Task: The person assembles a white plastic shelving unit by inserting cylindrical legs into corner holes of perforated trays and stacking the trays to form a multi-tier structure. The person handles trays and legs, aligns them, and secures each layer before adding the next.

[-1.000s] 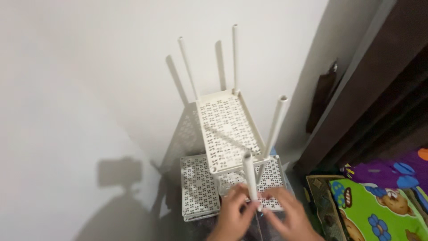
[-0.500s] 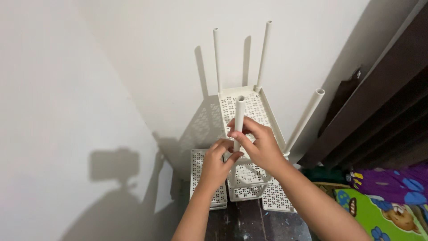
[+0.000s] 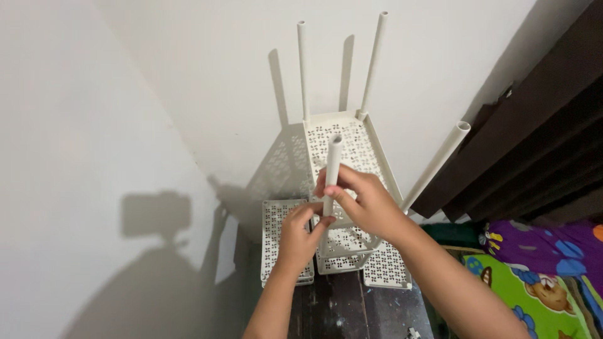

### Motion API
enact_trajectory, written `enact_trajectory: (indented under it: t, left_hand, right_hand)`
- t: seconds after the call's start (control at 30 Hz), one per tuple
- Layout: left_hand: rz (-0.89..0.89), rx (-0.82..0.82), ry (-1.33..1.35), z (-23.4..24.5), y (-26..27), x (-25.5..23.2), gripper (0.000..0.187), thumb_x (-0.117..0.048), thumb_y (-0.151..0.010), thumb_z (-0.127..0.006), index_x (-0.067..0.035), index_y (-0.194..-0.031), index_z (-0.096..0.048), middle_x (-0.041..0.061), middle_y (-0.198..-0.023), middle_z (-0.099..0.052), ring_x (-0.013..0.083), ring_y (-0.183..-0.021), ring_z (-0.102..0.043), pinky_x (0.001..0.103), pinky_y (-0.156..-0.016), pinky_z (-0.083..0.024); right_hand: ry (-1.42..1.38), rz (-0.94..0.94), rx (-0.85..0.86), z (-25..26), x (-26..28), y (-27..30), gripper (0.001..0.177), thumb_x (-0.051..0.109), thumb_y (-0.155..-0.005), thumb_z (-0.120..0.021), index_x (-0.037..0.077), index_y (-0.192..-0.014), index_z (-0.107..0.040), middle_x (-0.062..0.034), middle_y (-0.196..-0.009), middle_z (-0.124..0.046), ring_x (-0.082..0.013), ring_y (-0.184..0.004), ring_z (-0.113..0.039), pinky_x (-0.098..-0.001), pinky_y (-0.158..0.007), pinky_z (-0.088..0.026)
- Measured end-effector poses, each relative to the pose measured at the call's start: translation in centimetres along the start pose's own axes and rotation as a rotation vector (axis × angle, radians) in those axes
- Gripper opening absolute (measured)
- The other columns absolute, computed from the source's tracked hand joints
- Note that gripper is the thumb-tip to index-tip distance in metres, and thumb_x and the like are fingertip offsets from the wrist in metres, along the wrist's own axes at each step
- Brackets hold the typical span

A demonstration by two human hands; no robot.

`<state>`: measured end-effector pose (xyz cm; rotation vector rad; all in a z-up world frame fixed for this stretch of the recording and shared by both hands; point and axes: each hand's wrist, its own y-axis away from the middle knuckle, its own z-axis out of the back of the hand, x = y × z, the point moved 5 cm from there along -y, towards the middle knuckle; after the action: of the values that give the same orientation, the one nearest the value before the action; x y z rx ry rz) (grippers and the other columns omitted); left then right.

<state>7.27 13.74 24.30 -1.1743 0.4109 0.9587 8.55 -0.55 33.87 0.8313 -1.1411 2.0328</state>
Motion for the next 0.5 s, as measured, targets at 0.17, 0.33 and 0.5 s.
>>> enact_trajectory:
  t: [0.17,0.33,0.5]
  left_hand:
    - [-0.056,-0.050,0.000,0.1,0.4,0.2,0.026,-0.015,-0.082,-0.083,-0.001,-0.100,-0.070,0.012,-0.106,-0.074,0.0334,-0.110,-0.067,0.044,-0.093,-0.052]
    - [-0.018,-0.016,0.041,-0.4,0.6,0.5,0.028,-0.011,-0.082,-0.080,-0.002,-0.107,-0.070,0.014,-0.121,-0.072,0.0345,-0.118,-0.065,0.045,-0.097,-0.052]
    - [0.046,0.058,-0.014,-0.8,1.1,1.1,0.022,-0.006,-0.088,-0.074,-0.005,-0.110,-0.073,0.013,-0.118,-0.074,0.0323,-0.118,-0.068,0.044,-0.099,-0.053]
  right_hand:
    - [-0.088,0.098,0.006,-0.4,0.7,-0.2,0.023,0.020,-0.102,-0.058,0.002,-0.116,-0.061,-0.0087,-0.106,-0.074,-0.0190,-0.104,-0.076,-0.0349,-0.090,-0.062]
    - [0.012,0.033,-0.014,-0.3,0.1,-0.1,0.016,0.018,-0.102,-0.059,0.003,-0.108,-0.064,-0.0080,-0.093,-0.075,-0.0173,-0.088,-0.075,-0.0332,-0.080,-0.060]
    - [0.173,0.001,-0.030,-0.9,-1.1,0.5,0.020,0.018,-0.100,-0.057,0.005,-0.113,-0.067,-0.0104,-0.100,-0.074,-0.0233,-0.093,-0.072,-0.0380,-0.085,-0.057]
